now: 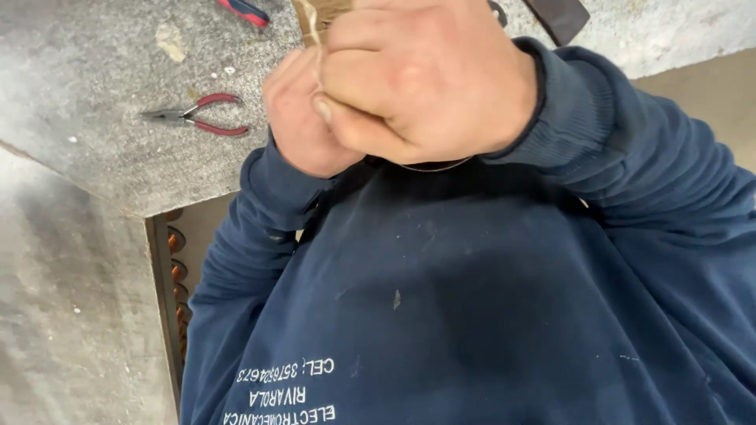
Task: Manually wind and tie copper coils within an electric motor stator casing using thread.
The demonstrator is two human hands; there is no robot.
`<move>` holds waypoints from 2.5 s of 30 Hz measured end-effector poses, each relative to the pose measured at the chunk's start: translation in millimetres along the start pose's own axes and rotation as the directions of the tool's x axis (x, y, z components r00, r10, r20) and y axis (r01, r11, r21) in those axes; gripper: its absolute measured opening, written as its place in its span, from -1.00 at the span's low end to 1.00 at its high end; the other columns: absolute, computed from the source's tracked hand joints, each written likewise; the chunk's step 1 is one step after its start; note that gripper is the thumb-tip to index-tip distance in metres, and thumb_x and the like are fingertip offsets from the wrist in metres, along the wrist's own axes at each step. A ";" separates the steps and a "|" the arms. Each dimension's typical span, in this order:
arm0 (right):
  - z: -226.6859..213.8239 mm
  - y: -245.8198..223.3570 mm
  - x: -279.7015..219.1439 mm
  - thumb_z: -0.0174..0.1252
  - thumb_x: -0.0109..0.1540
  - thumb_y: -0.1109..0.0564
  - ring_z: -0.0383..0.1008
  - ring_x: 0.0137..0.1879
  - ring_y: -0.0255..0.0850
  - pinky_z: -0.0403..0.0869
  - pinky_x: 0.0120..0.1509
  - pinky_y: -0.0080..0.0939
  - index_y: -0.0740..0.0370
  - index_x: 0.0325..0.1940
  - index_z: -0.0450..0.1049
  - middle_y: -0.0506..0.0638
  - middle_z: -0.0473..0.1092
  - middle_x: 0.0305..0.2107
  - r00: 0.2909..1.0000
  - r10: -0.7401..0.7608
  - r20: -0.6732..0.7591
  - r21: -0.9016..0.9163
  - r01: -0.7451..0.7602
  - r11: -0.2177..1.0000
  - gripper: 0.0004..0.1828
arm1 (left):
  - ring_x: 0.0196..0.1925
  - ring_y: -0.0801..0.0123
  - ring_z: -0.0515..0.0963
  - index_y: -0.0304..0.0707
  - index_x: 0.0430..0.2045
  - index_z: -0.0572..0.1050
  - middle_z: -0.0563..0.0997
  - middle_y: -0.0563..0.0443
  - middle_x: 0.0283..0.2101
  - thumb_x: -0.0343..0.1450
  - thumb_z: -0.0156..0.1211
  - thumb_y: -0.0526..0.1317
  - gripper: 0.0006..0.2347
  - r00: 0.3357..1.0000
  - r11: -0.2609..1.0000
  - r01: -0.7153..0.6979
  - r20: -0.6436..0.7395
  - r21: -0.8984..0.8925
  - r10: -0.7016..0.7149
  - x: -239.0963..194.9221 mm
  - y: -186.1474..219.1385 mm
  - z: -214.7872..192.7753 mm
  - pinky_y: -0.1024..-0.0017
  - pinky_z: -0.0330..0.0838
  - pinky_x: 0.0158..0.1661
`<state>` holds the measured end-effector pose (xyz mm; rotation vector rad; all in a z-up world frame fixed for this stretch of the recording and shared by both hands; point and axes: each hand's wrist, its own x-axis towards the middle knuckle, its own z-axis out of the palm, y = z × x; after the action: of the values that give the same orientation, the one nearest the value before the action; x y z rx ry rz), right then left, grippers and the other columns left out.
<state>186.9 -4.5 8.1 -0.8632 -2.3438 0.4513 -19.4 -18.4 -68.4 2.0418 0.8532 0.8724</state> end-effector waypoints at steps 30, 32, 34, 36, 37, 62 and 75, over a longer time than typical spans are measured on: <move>24.1 -35.6 -50.9 0.35 0.09 0.19 0.45 -0.18 -0.13 0.36 -0.01 -0.11 0.15 -0.29 0.50 -0.08 0.42 -0.35 0.877 0.476 -0.069 -0.404 -0.461 0.790 -0.83 | -0.34 0.13 0.55 -0.32 -0.34 0.57 0.54 -0.06 -0.33 0.41 0.44 -0.42 -0.89 0.981 0.973 -0.174 -0.117 -0.154 0.157 3.0 -25.3 9.2 0.24 0.40 -0.31; 19.1 -37.9 -57.1 0.30 0.11 0.23 0.44 -0.14 -0.14 0.36 0.01 -0.14 0.16 -0.23 0.49 -0.09 0.43 -0.27 0.884 0.459 -0.087 -0.391 -0.454 0.801 -0.83 | -0.34 0.11 0.54 -0.32 -0.34 0.57 0.54 -0.07 -0.33 0.41 0.44 -0.41 -0.89 0.980 0.973 -0.175 -0.124 -0.150 0.157 3.1 -24.2 8.0 0.24 0.39 -0.31; 13.7 -43.5 -57.3 0.25 0.14 0.27 0.44 -0.10 -0.14 0.35 0.03 -0.17 0.18 -0.17 0.48 -0.09 0.45 -0.20 0.886 0.451 -0.111 -0.378 -0.457 0.805 -0.81 | -0.34 0.10 0.53 -0.32 -0.33 0.57 0.54 -0.07 -0.32 0.41 0.44 -0.41 -0.89 0.979 0.972 -0.180 -0.122 -0.154 0.162 4.5 -25.1 7.7 0.23 0.38 -0.30; 6.9 -51.8 -51.4 0.32 0.20 0.25 0.43 -0.13 -0.14 0.32 -0.02 -0.18 0.21 -0.10 0.53 -0.08 0.45 -0.22 0.859 0.502 -0.103 -0.355 -0.503 0.788 -0.80 | -0.38 0.13 0.51 -0.30 -0.38 0.56 0.53 -0.04 -0.37 0.39 0.46 -0.41 -0.87 0.981 0.971 -0.168 -0.128 -0.168 0.147 3.9 -25.1 8.3 0.25 0.35 -0.35; 8.4 -50.9 -48.8 0.32 0.20 0.25 0.43 -0.13 -0.14 0.32 -0.02 -0.18 0.21 -0.10 0.53 -0.08 0.45 -0.22 0.859 0.501 -0.104 -0.354 -0.502 0.789 -0.80 | -0.38 0.13 0.51 -0.30 -0.38 0.56 0.53 -0.04 -0.37 0.39 0.46 -0.41 -0.87 0.981 0.972 -0.168 -0.128 -0.166 0.147 4.0 -25.3 8.6 0.25 0.35 -0.35; -4.0 -36.9 -76.5 0.30 0.24 0.00 0.49 -0.31 -0.15 0.34 -0.11 -0.16 0.05 -0.21 0.52 -0.15 0.44 -0.48 0.811 0.552 0.191 -0.184 -0.523 0.832 -0.86 | -0.42 0.15 0.51 -0.37 -0.37 0.57 0.55 -0.08 -0.41 0.35 0.47 -0.47 -0.86 0.982 0.994 -0.098 -0.168 -0.048 0.089 -5.0 -18.4 18.7 0.29 0.39 -0.36; -18.3 -33.1 -77.9 0.32 0.17 0.06 0.47 -0.37 -0.12 0.36 -0.23 -0.09 0.08 -0.38 0.52 -0.12 0.42 -0.55 0.845 0.500 0.191 -0.075 -0.495 0.866 -0.87 | -0.43 0.19 0.51 -0.37 -0.37 0.56 0.52 -0.07 -0.43 0.32 0.47 -0.50 -0.84 0.983 0.998 -0.070 -0.171 -0.002 0.069 -7.6 -14.8 19.7 0.31 0.38 -0.37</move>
<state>230.6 -79.2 6.2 -1.5142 -2.2875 0.7566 -12.1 -24.2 -92.5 2.0215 0.8731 1.1012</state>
